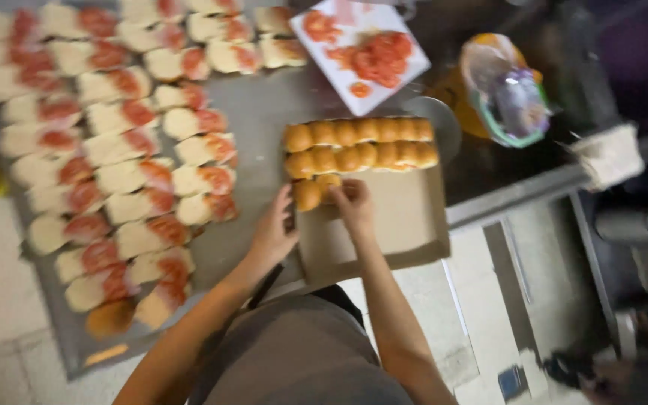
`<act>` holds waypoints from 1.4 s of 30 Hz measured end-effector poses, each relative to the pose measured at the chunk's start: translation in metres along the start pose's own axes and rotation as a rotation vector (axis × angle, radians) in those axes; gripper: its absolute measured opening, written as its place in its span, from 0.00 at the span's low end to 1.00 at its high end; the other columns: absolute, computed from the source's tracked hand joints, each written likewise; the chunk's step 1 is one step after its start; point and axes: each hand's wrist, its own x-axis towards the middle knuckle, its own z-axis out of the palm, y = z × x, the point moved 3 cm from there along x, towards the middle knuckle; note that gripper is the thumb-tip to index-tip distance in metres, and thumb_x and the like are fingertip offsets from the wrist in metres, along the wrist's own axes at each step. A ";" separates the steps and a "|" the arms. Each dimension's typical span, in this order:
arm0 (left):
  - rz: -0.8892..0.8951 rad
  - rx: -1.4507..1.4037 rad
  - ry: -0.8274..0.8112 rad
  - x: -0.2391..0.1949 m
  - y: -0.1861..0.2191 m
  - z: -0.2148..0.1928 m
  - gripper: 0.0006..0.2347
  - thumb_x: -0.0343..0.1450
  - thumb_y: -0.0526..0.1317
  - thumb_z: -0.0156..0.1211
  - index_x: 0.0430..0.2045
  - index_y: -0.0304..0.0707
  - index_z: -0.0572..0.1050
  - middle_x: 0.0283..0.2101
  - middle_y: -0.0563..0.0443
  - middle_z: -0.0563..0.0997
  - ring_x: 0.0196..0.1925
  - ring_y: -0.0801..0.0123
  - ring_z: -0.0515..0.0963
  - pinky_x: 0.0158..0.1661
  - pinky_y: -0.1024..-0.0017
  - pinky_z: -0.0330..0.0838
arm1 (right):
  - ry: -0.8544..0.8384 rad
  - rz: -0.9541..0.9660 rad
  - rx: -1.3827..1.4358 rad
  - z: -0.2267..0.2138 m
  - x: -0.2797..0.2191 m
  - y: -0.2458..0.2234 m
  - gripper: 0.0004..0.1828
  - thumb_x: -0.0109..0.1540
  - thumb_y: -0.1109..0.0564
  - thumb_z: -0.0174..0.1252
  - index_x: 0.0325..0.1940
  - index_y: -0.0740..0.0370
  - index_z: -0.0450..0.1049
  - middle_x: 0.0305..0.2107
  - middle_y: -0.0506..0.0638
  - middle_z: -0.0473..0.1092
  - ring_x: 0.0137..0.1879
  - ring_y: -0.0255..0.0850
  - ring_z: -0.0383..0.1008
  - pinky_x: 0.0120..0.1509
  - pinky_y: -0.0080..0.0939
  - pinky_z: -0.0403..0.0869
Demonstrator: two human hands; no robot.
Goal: Arranging small bread buns into a cardboard box on a kitchen counter for packaging.
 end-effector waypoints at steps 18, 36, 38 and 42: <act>0.165 1.072 0.454 -0.046 -0.085 -0.155 0.33 0.62 0.39 0.71 0.65 0.55 0.67 0.49 0.44 0.81 0.66 0.46 0.66 0.58 0.47 0.64 | -0.348 -0.391 -0.334 0.160 -0.078 -0.076 0.10 0.60 0.49 0.66 0.45 0.46 0.78 0.37 0.46 0.80 0.47 0.48 0.82 0.52 0.49 0.78; 0.352 0.173 0.456 -0.071 -0.019 -0.121 0.30 0.62 0.27 0.71 0.61 0.38 0.70 0.55 0.30 0.78 0.51 0.34 0.80 0.48 0.51 0.78 | -0.445 -0.009 0.351 0.154 -0.101 -0.063 0.25 0.54 0.50 0.76 0.50 0.61 0.77 0.47 0.63 0.73 0.55 0.56 0.76 0.59 0.54 0.76; 0.380 0.056 0.417 -0.078 0.015 -0.102 0.30 0.62 0.27 0.72 0.61 0.33 0.68 0.59 0.30 0.74 0.55 0.36 0.78 0.49 0.52 0.78 | -0.374 -0.121 0.553 0.120 -0.088 -0.050 0.21 0.53 0.58 0.73 0.49 0.62 0.77 0.40 0.58 0.73 0.48 0.49 0.78 0.52 0.47 0.78; 0.351 -0.008 0.299 -0.073 0.041 -0.067 0.34 0.64 0.32 0.73 0.65 0.28 0.63 0.65 0.28 0.68 0.64 0.35 0.72 0.54 0.51 0.76 | -0.106 -0.160 0.820 0.007 -0.085 -0.089 0.18 0.61 0.60 0.58 0.55 0.57 0.70 0.45 0.55 0.68 0.48 0.43 0.75 0.56 0.47 0.78</act>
